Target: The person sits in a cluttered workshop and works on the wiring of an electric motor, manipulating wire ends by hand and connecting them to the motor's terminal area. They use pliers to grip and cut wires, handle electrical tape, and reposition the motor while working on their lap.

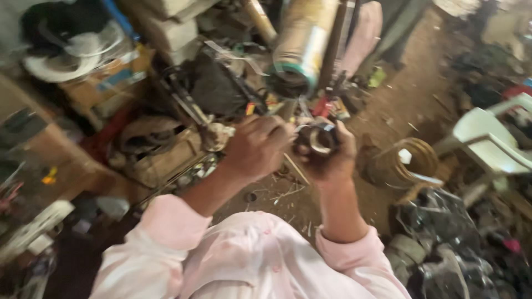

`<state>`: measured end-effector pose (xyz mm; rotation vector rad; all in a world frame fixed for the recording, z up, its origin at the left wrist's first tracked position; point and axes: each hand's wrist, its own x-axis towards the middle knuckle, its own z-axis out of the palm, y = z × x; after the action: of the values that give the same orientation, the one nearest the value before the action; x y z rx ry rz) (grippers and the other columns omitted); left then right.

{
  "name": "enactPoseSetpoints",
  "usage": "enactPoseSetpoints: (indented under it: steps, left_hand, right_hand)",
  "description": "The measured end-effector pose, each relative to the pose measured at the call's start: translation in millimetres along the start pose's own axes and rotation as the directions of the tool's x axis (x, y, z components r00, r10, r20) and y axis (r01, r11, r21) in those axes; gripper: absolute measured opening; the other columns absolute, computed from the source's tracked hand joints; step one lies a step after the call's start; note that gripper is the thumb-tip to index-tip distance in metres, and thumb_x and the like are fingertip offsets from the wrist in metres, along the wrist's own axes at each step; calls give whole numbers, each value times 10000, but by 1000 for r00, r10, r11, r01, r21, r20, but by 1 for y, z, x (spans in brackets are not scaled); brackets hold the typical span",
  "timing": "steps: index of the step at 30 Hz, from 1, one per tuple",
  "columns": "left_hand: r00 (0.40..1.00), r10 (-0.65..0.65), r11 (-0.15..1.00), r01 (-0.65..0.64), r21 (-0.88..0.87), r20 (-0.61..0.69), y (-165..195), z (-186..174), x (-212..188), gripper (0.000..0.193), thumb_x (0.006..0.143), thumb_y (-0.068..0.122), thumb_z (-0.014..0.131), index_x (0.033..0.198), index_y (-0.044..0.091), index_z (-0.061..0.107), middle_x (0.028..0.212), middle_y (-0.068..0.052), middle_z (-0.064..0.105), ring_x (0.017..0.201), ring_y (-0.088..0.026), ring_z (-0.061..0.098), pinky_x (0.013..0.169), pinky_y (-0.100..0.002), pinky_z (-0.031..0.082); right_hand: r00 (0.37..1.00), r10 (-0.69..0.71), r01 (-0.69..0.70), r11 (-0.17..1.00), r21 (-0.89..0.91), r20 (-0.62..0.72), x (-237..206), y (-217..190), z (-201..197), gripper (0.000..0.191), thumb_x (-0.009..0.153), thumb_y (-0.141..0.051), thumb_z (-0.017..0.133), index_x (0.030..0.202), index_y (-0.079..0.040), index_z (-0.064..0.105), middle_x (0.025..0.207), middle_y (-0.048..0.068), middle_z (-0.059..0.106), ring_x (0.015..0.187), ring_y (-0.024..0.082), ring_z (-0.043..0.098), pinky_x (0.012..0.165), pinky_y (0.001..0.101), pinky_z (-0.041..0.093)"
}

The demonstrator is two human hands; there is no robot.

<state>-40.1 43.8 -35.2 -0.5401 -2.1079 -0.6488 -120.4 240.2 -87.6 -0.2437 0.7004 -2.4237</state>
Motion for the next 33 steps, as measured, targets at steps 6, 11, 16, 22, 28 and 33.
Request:
enactPoseSetpoints:
  steps: [6, 11, 16, 22, 28, 33]
  left_hand:
    - [977, -45, 999, 49, 15, -208, -20, -6, -56, 472, 922, 276, 747, 1305, 40, 603, 1238, -165, 592, 1083, -350, 630, 935, -491, 517]
    - [807, -542, 586, 562, -584, 233, -50, -16, -143, 453, 956, 326, 732, 1306, 101, 552, 1171, -62, 626, 1037, -210, 674, 861, -364, 578]
    - [567, -583, -259, 549, -795, 582, -107, -33, -231, 472, 951, 363, 701, 1357, 160, 571, 1179, -50, 661, 1063, -154, 649, 860, -336, 565]
    - [486, -817, 373, 856, -358, 309, -207, -131, -300, 438, 829, 331, 817, 1187, 106, 704, 1066, -75, 771, 952, -170, 730, 847, -344, 592]
    - [254, -964, 166, 798, 579, -73, -316, -269, -367, 281, 901, 272, 680, 1143, 129, 699, 1138, -188, 709, 979, -424, 692, 791, -586, 530]
    - [120, -993, 120, 989, 85, 4, -365, -281, -383, 529, 914, 181, 714, 1376, -32, 571, 1183, -257, 630, 1095, -468, 617, 893, -558, 521]
  right_hand:
    - [926, -349, 369, 751, -548, 145, -23, 28, -15, 467, 1053, -326, 605, 1322, 56, 600, 1229, 144, 637, 1018, 212, 651, 858, 376, 587]
    - [902, -205, 416, 182, -891, 380, -19, 109, -2, 447, 1018, -282, 719, 1261, 78, 616, 1272, 179, 616, 1035, 226, 621, 883, 333, 511]
    - [797, -6, 598, -132, -790, 604, 32, 196, 42, 453, 903, -247, 768, 1266, -5, 648, 1320, 185, 617, 1207, 341, 623, 1019, 421, 521]
    - [873, 111, 484, -88, -871, 474, 70, 270, 90, 613, 825, -194, 796, 1353, 16, 567, 1433, 241, 526, 1251, 368, 595, 957, 417, 553]
    - [954, 74, 300, -155, -941, 292, 80, 288, 98, 497, 773, -93, 779, 1242, -17, 634, 1418, 212, 579, 1217, 356, 631, 904, 403, 568]
    - [984, -84, 138, -222, -965, 160, 54, 275, 95, 474, 801, -116, 824, 1235, -37, 649, 1391, 186, 584, 1246, 385, 615, 980, 417, 533]
